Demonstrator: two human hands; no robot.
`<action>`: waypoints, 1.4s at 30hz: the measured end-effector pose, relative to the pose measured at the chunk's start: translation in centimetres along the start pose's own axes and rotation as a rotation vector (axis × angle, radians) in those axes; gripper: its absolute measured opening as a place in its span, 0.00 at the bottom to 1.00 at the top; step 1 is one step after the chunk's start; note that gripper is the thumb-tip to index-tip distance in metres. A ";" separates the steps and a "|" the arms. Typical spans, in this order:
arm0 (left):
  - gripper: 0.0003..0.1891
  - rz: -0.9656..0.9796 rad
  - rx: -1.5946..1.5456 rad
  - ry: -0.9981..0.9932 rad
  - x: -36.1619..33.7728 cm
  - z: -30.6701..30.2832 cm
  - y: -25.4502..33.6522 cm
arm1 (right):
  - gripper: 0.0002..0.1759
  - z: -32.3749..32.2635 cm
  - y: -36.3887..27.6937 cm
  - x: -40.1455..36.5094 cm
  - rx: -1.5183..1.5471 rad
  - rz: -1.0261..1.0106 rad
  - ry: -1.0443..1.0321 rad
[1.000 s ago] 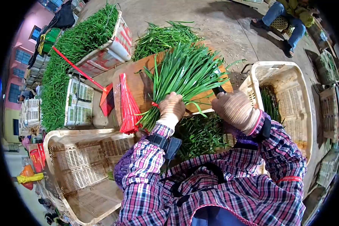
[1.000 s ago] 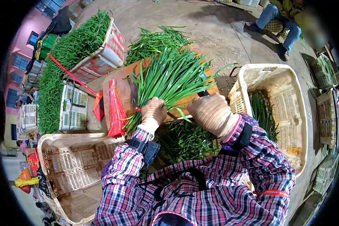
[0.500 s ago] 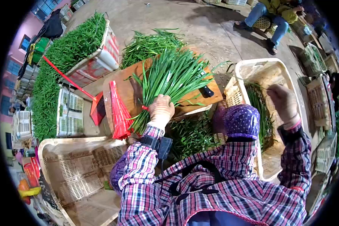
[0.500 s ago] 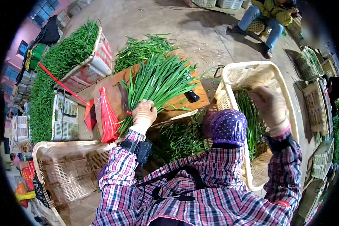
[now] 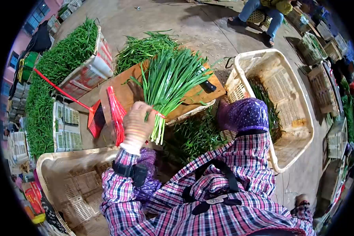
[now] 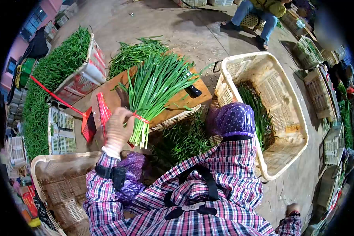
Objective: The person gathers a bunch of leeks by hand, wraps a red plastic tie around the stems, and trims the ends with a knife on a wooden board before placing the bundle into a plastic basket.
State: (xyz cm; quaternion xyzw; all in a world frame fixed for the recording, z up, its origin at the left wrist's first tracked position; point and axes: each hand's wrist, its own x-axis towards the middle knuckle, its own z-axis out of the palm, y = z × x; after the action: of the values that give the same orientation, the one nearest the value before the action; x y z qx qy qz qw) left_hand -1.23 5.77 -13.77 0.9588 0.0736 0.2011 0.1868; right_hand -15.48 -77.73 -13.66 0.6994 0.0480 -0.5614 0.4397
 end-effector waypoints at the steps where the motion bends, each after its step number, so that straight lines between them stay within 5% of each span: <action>1: 0.06 -0.023 0.006 -0.002 -0.4 -0.6 -0.4 | 0.15 -0.5 -2.1 -1.0 0.008 -0.005 -0.004; 3: 0.11 -0.208 0.170 -0.249 -1.5 -1.2 -1.9 | 0.19 -1.7 -5.2 -2.7 0.822 -0.317 -0.153; 5: 0.19 -0.430 0.339 -0.590 -0.9 -2.2 -1.9 | 0.25 -2.3 -5.0 -2.8 1.206 -0.549 -0.104; 8: 0.27 -0.238 0.444 -0.416 -2.7 -0.7 -4.4 | 0.21 1.3 1.6 4.7 1.231 -0.399 0.003; 9: 0.36 -0.271 0.423 -0.521 -2.3 -0.7 -4.5 | 0.17 -7.9 2.6 -0.2 1.786 0.134 -0.178; 10: 0.36 -0.277 0.425 -0.522 -2.0 -0.3 -4.5 | 0.15 -10.9 5.3 -0.6 2.011 -0.015 -0.036; 12: 0.41 -0.253 0.393 -0.484 -1.9 1.4 -4.6 | 0.14 -23.9 6.0 -7.1 1.807 -0.187 0.493; 14: 0.47 -0.316 0.322 -0.548 -0.9 3.0 -4.4 | 0.13 -34.9 4.4 -11.8 1.791 -0.501 0.727; 18: 0.52 -0.447 0.300 -0.610 1.5 5.5 -4.4 | 0.12 -52.0 -3.7 -16.9 1.415 -0.944 0.549; 19: 0.54 -0.512 0.257 -0.650 2.1 6.0 -4.5 | 0.15 -54.9 -6.3 -15.4 1.254 -1.132 0.626; 20: 0.55 -0.575 0.216 -0.686 2.6 6.5 -4.8 | 0.17 -57.8 -9.5 -13.8 0.940 -1.207 0.918; 22: 0.58 -0.606 0.082 -0.660 2.9 7.4 -6.0 | 0.19 -62.4 -14.9 -12.7 0.656 -1.082 1.017; 25: 0.58 -0.677 -0.087 -0.564 1.6 10.0 -9.5 | 0.17 -66.2 -21.8 -11.8 0.549 -0.992 1.065; 28: 0.41 -0.798 -0.790 -0.394 1.7 9.7 -9.8 | 0.18 -66.6 -25.8 -11.5 0.608 -0.941 1.060; 35: 0.18 -0.821 -0.938 -0.351 2.0 9.0 -9.1 | 0.23 -64.4 -29.1 -12.1 0.753 -1.016 1.131; 42: 0.15 -0.824 -0.953 -0.364 1.6 9.6 -9.6 | 0.19 -64.2 -26.6 -11.4 1.020 -0.987 1.011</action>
State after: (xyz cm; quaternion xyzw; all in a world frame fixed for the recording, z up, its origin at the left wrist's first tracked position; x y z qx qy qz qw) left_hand 3.59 11.75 -25.06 0.6829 0.3051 -0.0417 0.6624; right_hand 13.16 -13.68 -20.26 0.8756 0.2778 -0.2630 -0.2949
